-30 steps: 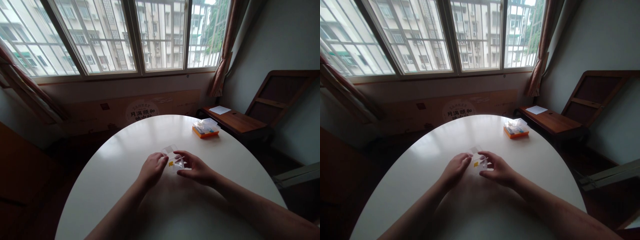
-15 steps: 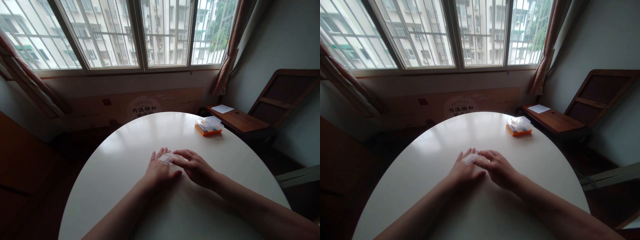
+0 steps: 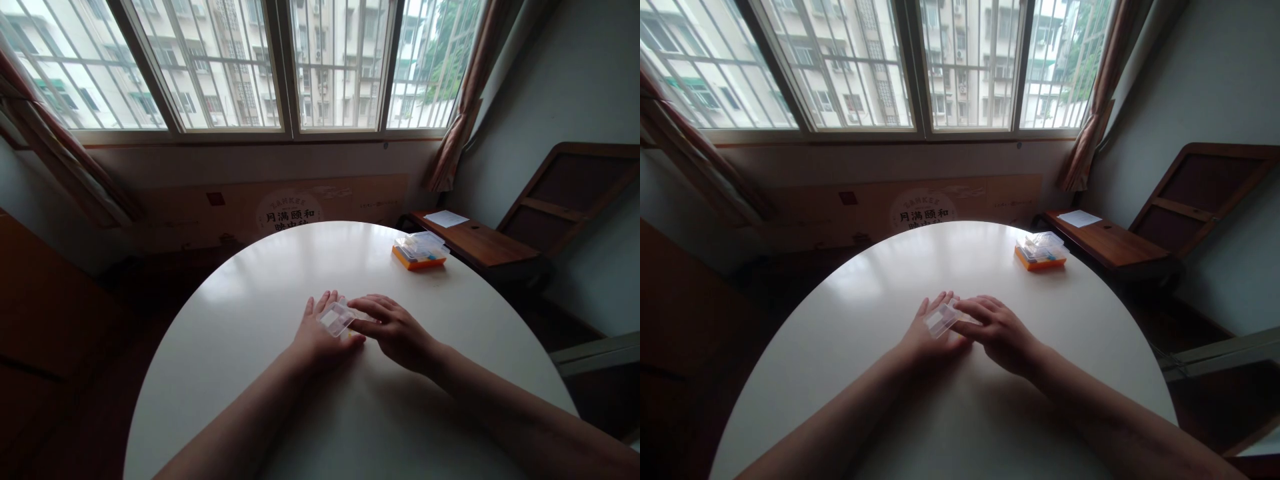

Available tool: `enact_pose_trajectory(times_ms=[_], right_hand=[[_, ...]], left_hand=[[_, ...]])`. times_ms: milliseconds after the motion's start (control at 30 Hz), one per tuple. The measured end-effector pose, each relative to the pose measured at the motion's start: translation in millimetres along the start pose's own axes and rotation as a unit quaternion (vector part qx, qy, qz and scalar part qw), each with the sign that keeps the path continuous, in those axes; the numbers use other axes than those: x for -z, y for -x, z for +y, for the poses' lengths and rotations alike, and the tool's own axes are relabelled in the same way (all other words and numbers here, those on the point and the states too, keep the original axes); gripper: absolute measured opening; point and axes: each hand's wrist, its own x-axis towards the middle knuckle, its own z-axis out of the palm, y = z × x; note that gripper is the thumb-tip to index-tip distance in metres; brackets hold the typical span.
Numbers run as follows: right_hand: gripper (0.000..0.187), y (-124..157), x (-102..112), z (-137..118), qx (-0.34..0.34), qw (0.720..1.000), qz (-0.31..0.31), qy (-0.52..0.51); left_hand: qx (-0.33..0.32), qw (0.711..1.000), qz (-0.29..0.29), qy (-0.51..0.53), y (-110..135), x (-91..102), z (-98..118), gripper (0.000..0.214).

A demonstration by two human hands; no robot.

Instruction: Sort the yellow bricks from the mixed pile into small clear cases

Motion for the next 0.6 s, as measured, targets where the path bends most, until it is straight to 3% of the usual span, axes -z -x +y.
enact_pose_trajectory(times_ms=[200, 300, 433, 500, 600], right_hand=[[0.060, 9, -10, 10, -0.146, 0.979, 0.041, -0.136], [0.061, 14, -19, 23, -0.228, 0.935, 0.086, -0.259], [0.064, 18, -22, 37, -0.277, 0.857, 0.108, -0.421], [0.064, 18, -17, 40, -0.285, 0.857, 0.107, -0.415], [0.064, 18, -7, 42, -0.282, 0.898, 0.085, -0.327]], left_hand=[[-0.002, 1.000, -0.015, 0.013, -2, 10.8, 4, 0.089], [-0.005, 1.000, -0.023, 0.008, -2, 10.5, 2, 0.095], [-0.010, 1.000, -0.026, 0.008, -2, 13.5, 2, 0.093], [-0.019, 0.999, -0.030, 0.014, -2, 16.9, 3, 0.090], [-0.058, 0.998, -0.029, 0.028, -2, 22.7, 6, 0.077]])
